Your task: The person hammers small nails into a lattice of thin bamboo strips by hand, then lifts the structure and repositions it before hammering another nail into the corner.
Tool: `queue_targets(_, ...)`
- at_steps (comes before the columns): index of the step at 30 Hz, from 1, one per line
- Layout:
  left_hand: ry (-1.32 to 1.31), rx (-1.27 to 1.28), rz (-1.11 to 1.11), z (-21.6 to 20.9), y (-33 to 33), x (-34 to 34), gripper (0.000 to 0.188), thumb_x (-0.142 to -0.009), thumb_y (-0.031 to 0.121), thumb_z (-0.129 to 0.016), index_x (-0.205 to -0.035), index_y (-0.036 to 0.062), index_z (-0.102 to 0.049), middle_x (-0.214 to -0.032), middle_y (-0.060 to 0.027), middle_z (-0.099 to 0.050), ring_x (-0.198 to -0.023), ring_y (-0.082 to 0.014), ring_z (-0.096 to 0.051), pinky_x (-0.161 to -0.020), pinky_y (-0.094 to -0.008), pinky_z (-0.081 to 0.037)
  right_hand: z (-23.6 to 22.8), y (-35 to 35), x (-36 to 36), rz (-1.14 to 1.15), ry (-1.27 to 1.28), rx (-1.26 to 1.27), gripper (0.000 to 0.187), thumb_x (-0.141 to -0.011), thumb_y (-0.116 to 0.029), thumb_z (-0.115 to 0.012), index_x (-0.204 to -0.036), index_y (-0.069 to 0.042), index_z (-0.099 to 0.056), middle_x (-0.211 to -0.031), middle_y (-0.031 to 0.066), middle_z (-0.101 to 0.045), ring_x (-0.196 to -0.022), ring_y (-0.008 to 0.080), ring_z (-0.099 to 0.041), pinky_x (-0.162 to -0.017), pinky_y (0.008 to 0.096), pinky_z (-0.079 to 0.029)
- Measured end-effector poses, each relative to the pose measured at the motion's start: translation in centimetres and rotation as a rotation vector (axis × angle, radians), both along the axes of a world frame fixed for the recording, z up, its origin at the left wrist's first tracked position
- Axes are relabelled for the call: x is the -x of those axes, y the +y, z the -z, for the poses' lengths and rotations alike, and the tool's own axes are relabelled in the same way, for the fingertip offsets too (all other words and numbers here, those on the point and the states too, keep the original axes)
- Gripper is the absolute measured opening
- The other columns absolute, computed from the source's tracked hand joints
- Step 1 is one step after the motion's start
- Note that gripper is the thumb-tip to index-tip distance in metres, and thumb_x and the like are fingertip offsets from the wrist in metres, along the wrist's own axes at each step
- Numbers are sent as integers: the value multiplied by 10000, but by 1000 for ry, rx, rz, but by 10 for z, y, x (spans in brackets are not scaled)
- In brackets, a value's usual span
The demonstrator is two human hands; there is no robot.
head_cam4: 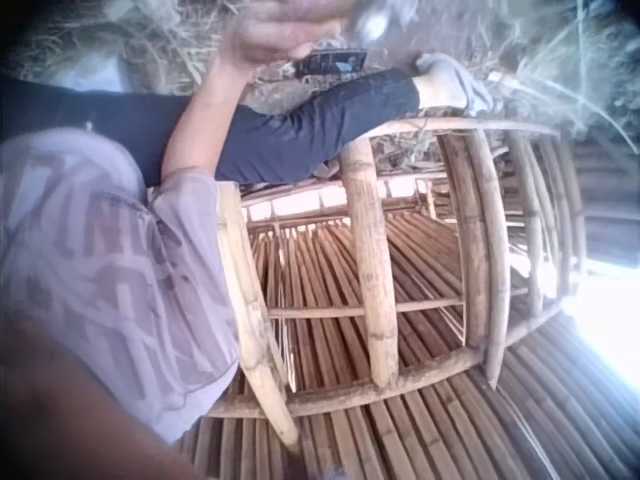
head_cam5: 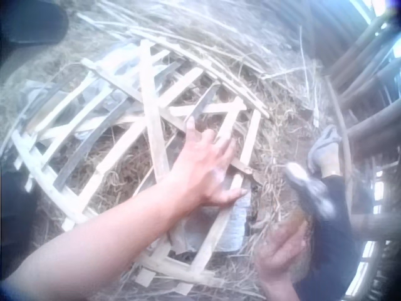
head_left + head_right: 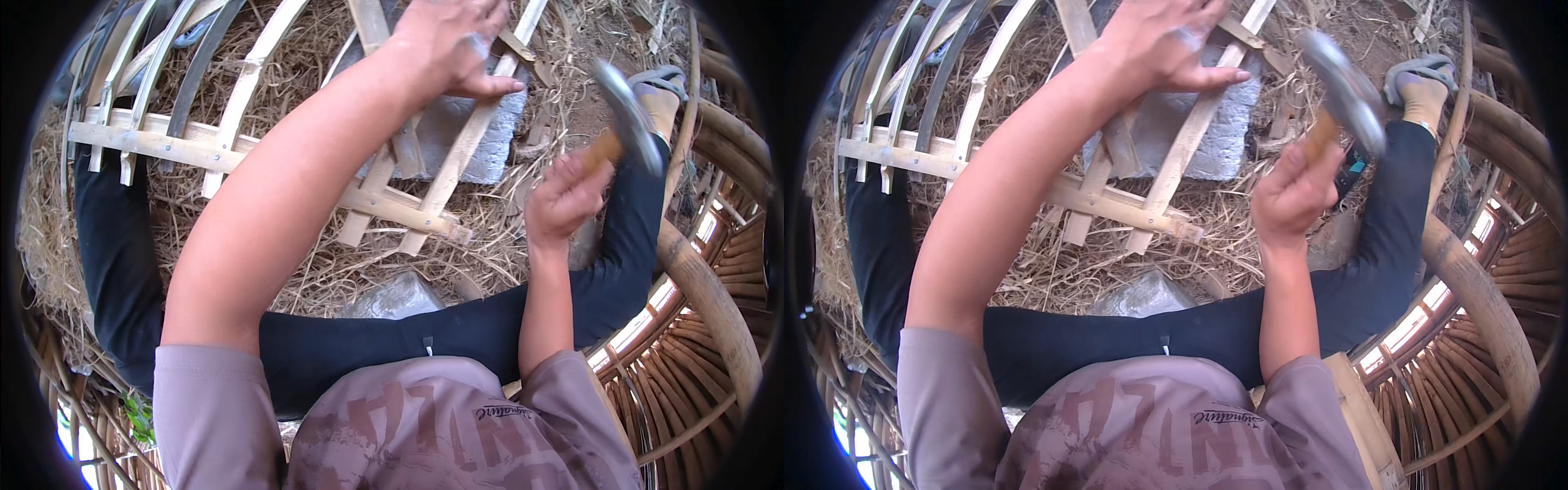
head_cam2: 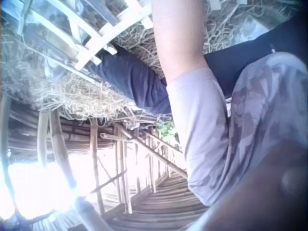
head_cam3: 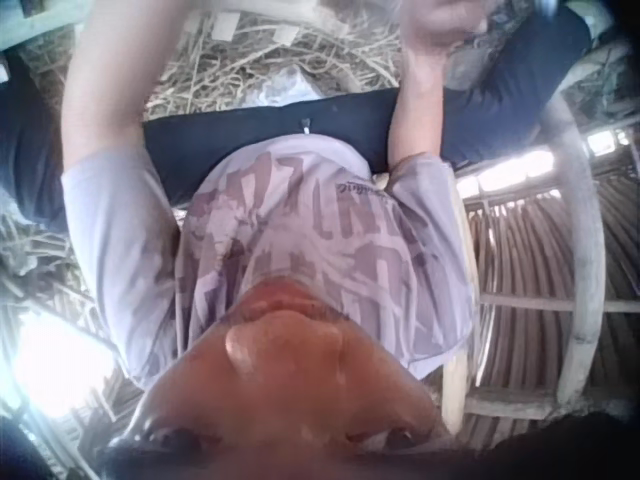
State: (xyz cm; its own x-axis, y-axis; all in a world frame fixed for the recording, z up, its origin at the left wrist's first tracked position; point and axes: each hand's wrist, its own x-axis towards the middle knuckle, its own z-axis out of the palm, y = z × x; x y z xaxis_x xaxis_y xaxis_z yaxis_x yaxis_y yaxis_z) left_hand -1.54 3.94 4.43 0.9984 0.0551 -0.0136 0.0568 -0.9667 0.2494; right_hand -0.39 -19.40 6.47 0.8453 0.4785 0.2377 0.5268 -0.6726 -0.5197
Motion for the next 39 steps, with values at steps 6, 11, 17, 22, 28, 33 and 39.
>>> queue_targets(6,-49,-74,-35,6,-2,-2,969,-904,760,-404,-1480,-17,-469,-1423,-186,-544,-1301,-338,-507,-1142,-690,-240,-20,12,-5,-15,-144,174,168,-1039,-160,-555,-992,1,-543,-624,170,-562,-498,211,-574,-472,399,-433)
queue_targets(11,1,-70,-24,-1,3,2,964,-914,766,-374,-1472,-13,-476,-1438,-181,-534,-1341,-342,-491,-1156,-688,-235,-3,5,-7,-71,-114,317,266,-1081,-231,-507,-933,-10,-510,-586,96,-515,-476,205,-534,-461,348,-411)
queue_targets(17,-39,-76,-29,14,-1,1,945,-906,754,-409,-1447,-15,-502,-1417,-191,-552,-1356,-349,-477,-1152,-699,-223,-9,17,-7,-76,89,315,247,-1073,-243,-511,-1000,-11,-553,-611,95,-607,-496,209,-622,-457,370,-459)
queue_targets(22,-74,-64,-36,12,-2,-4,948,-881,760,-451,-1417,-17,-536,-1386,-203,-567,-1334,-362,-487,-1138,-700,-237,-7,4,-5,-55,-190,-13,304,-1084,-293,-500,-945,-28,-553,-583,29,-533,-506,121,-527,-464,301,-397)
queue_targets(28,-94,-130,-29,26,2,-3,917,-890,752,-447,-1375,-16,-571,-1317,-174,-598,-1283,-337,-514,-1112,-713,-246,-37,14,3,-96,17,-408,296,-1069,-230,-521,-853,-60,-410,-684,34,-449,-515,86,-393,-468,196,-363)
queue_targets(33,-33,-49,-14,8,-2,1,923,-910,752,-412,-1408,-14,-542,-1379,-183,-573,-1346,-355,-481,-1137,-710,-229,-13,2,-4,-172,-317,119,171,-1044,-144,-540,-935,-12,-547,-686,61,-537,-562,126,-501,-500,299,-421)
queue_targets(39,-20,-61,-22,4,3,0,950,-922,757,-365,-1475,-7,-478,-1478,-190,-512,-1410,-367,-436,-1172,-701,-192,-37,9,0,-52,-8,-515,325,-1094,-355,-475,-942,-67,-469,-634,-20,-476,-521,79,-435,-469,210,-339)
